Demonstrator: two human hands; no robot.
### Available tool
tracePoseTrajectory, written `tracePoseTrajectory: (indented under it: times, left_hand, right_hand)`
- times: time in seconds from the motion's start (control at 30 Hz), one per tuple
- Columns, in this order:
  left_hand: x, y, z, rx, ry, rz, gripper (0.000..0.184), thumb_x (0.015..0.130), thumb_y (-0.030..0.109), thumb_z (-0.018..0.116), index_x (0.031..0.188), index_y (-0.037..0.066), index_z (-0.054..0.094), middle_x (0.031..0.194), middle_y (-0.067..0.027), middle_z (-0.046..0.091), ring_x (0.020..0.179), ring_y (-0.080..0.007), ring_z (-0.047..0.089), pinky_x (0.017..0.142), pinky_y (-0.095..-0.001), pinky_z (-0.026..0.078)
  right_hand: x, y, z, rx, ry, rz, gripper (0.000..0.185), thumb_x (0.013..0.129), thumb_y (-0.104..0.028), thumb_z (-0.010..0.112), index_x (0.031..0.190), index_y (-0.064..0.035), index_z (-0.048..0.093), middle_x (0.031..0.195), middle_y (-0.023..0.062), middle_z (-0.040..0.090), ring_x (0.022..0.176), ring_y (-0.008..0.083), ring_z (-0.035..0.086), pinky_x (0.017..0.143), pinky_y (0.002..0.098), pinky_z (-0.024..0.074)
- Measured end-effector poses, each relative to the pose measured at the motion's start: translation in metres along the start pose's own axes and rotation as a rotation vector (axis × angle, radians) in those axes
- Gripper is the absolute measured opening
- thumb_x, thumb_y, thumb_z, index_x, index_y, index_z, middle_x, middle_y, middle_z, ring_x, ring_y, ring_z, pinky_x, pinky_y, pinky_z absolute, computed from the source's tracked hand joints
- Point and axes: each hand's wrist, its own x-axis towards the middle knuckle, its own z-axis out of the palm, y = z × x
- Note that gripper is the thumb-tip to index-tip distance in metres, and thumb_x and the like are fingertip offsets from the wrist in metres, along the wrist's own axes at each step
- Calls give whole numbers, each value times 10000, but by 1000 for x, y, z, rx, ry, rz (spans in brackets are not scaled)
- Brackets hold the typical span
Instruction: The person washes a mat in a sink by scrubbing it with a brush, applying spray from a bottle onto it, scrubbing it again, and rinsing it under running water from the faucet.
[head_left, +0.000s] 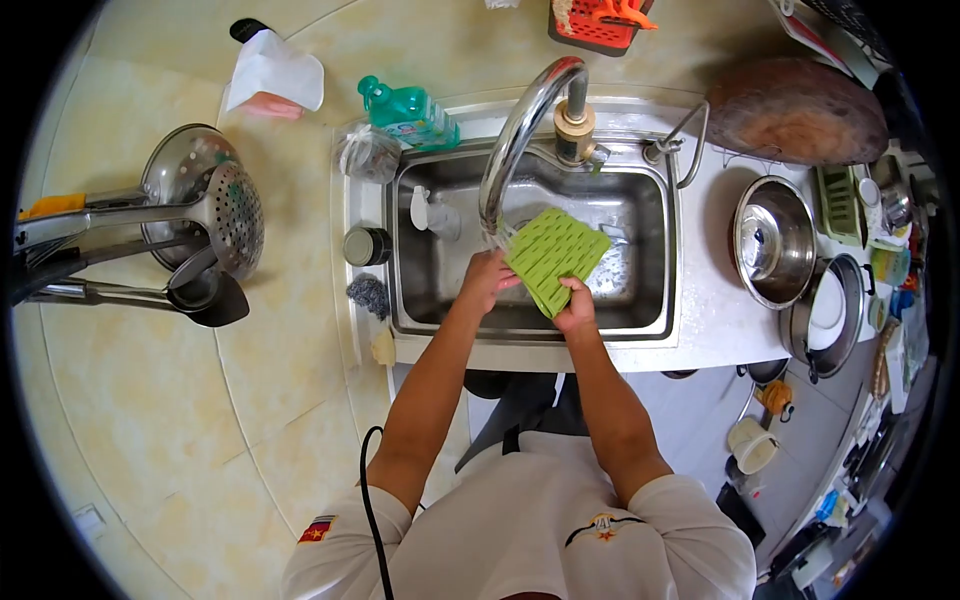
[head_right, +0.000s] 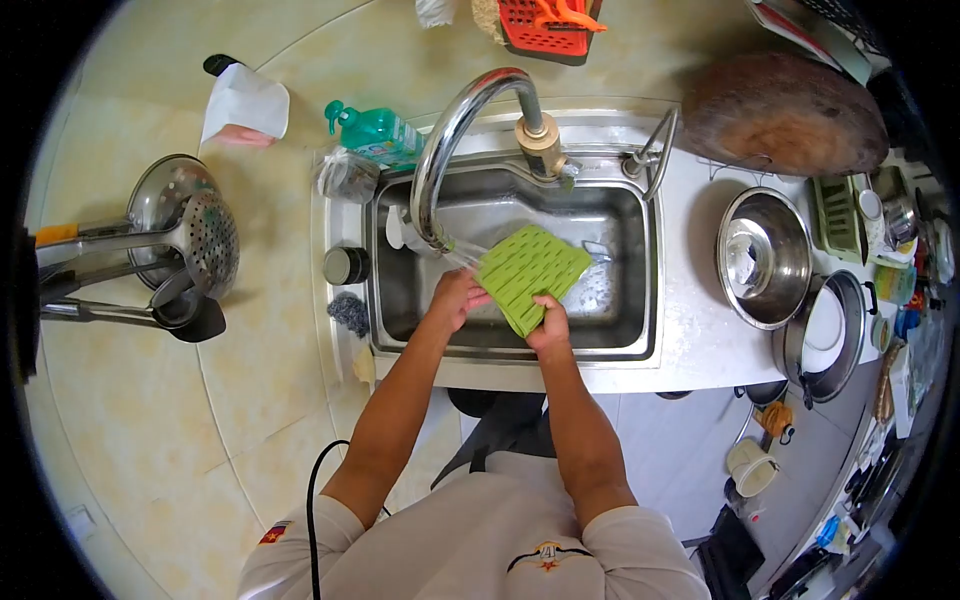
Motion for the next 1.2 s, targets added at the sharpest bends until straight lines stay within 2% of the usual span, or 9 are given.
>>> tracePoseTrajectory:
  times: [0.07,0.17,0.37,0.57,0.67,0.77,0.97,1.07,1.2]
  left_hand:
    - [-5,10,-1,-68,-15,-25,288,1005,196,500,1225,15,549,1178,-138,647,1020,-309,658,903,-448,561]
    - [-4,23,1,-37,-10,81,314,1025,249,466,1191,10,584,1117,-105,668,997,-231,665,868,-390,558]
    - [25,47,-3,30,37,182,275,1011,250,518,1204,73,601,1003,-30,672,810,-154,637,788,-331,550]
    - [32,57,-15,-102,140,210,257,975,203,577,1207,92,591,931,-13,654,746,-112,593,681,-301,524]
    - [21,54,-11,-132,214,186,271,945,182,617,1193,79,584,920,-13,646,743,-121,599,657,-294,518]
    - [16,39,-8,-27,210,104,226,916,139,621,1142,135,632,1007,-28,693,825,-119,658,653,-277,543]
    - [18,27,2,-175,56,205,237,924,109,602,1160,95,628,1051,-51,697,891,-166,678,675,-300,557]
    - [10,36,21,-255,164,196,148,915,99,656,1033,17,623,952,-71,678,735,-138,638,541,-245,496]
    - [25,26,13,-202,153,218,128,940,88,621,1044,12,619,948,-79,676,716,-139,627,531,-254,492]
  right_hand:
    - [8,1,3,-6,-12,0,519,806,-61,556,1324,-42,518,1273,142,605,1148,354,592,978,501,500]
    - [28,3,16,-9,-25,-5,499,826,-78,562,1323,-47,521,1273,136,607,1151,351,593,978,495,499]
    - [55,1,50,-9,6,-36,444,905,-170,599,1332,-67,533,1255,113,629,1143,321,605,965,474,505]
    - [68,17,68,-54,25,-38,360,976,-176,579,1320,-75,545,1250,100,633,1117,300,617,964,466,506]
    - [75,29,71,-57,6,-28,334,997,-183,561,1313,-77,542,1233,100,635,1105,291,616,979,470,495]
    - [79,39,76,-79,7,-31,346,1001,-214,563,1316,-73,537,1248,100,626,1110,291,610,994,464,486]
    - [74,40,90,-81,35,-22,381,991,-297,591,1291,-67,545,1217,92,643,1082,275,621,940,429,500]
    - [63,32,92,-127,-6,12,348,976,-273,612,1259,-75,563,1165,73,664,1035,241,631,888,398,503]
    - [37,42,76,-195,-120,27,311,941,-182,637,1232,-89,576,1134,48,674,992,199,636,877,354,494]
